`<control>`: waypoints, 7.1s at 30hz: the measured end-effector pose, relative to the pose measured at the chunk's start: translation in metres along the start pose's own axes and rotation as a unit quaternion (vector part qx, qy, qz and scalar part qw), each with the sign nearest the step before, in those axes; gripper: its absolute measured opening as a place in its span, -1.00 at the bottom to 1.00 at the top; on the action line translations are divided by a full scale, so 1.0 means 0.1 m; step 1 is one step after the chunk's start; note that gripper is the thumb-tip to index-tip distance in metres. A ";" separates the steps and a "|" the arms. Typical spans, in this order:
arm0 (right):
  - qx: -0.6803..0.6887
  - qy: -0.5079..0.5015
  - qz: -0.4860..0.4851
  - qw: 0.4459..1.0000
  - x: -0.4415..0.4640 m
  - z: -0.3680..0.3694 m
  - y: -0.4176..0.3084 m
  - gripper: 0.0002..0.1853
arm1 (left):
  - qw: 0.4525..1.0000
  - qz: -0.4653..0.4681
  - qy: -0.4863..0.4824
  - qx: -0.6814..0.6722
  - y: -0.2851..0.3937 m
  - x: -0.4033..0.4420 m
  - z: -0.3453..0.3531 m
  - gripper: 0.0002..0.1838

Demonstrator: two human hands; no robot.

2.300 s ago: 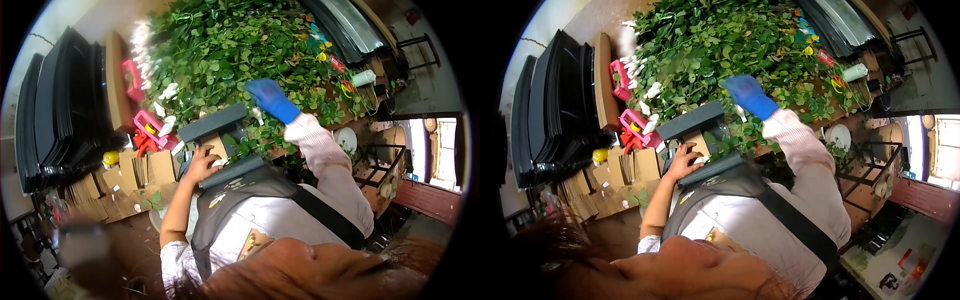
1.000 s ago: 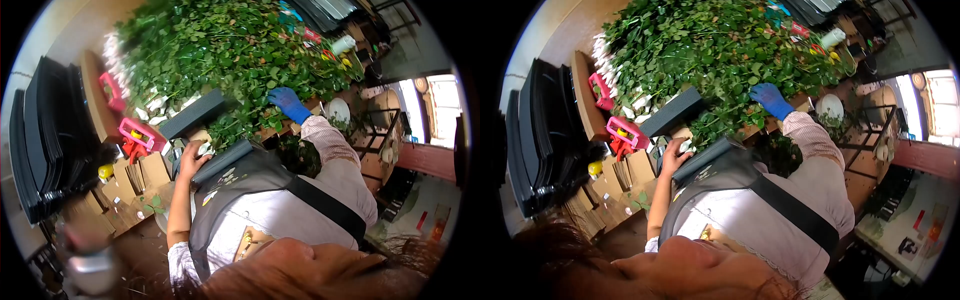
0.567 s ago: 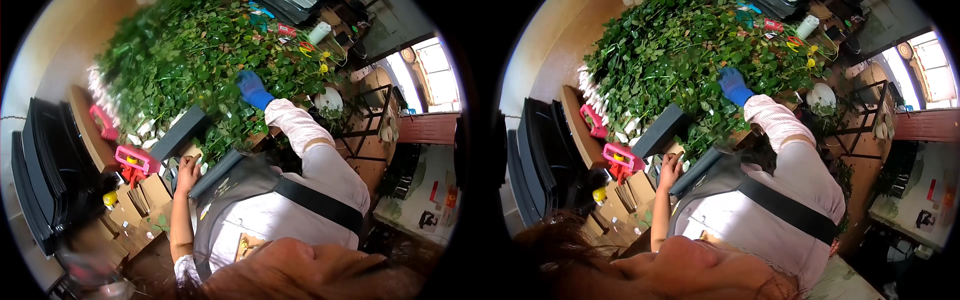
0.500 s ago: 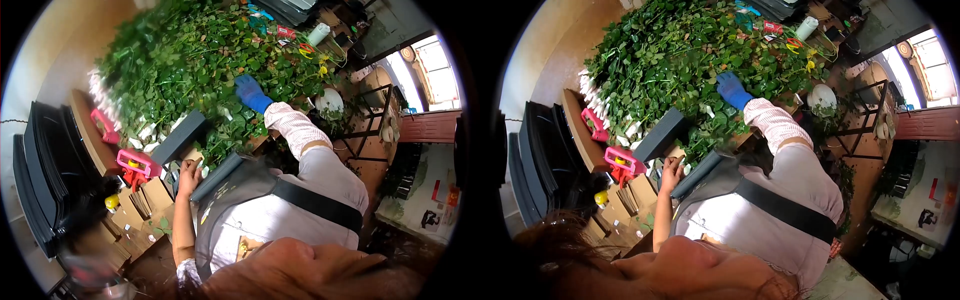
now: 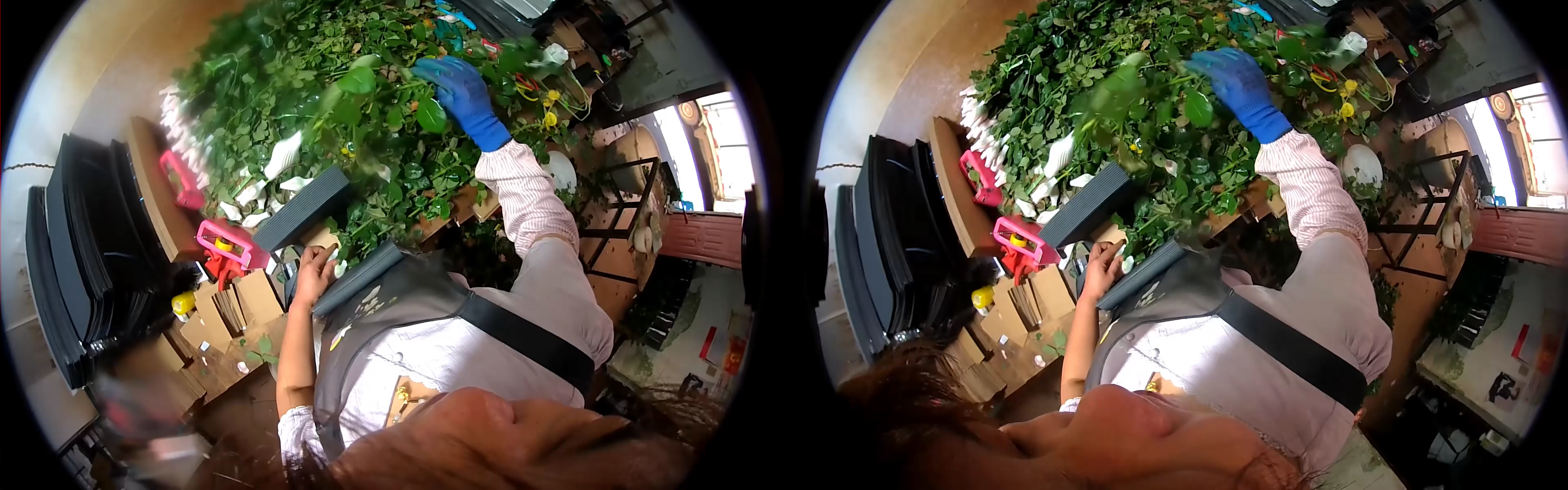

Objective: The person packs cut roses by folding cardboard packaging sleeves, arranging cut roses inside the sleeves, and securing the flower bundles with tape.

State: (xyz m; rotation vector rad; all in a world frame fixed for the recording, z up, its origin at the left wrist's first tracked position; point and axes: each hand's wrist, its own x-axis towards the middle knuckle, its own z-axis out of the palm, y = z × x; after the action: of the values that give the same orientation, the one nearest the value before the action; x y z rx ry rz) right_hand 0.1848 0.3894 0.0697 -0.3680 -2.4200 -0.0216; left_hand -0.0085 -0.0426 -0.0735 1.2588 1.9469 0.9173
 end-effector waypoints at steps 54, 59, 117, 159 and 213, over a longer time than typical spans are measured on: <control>-0.017 0.122 0.082 0.989 -0.09 -0.42 1.28 -0.64 | 0.996 -0.018 0.091 -0.019 -0.08 0.03 0.09 -0.55; 0.152 -0.034 -0.019 0.988 -0.02 -0.60 0.02 -0.64 | 0.982 -0.133 0.111 -0.070 -0.20 0.03 0.13 -0.72; 0.192 -0.189 0.046 0.962 0.78 1.80 -0.91 -0.75 | 0.966 -0.080 0.246 0.029 -0.27 0.11 0.29 -0.45; -0.029 -0.452 -0.050 0.890 -0.80 0.68 -0.41 -0.50 | 0.964 -0.074 0.237 -0.098 -0.37 0.13 0.33 -0.50; -0.060 -0.590 0.000 0.805 -0.46 1.60 -2.37 -0.61 | 0.832 -0.119 0.512 -0.178 -0.38 -0.29 0.00 -0.85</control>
State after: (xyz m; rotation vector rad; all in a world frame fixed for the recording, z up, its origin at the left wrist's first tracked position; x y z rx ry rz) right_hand 0.0538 0.1678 -0.0634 -0.5405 -3.6768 0.0816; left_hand -0.0171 -0.0809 -0.1010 0.2324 2.4105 1.9612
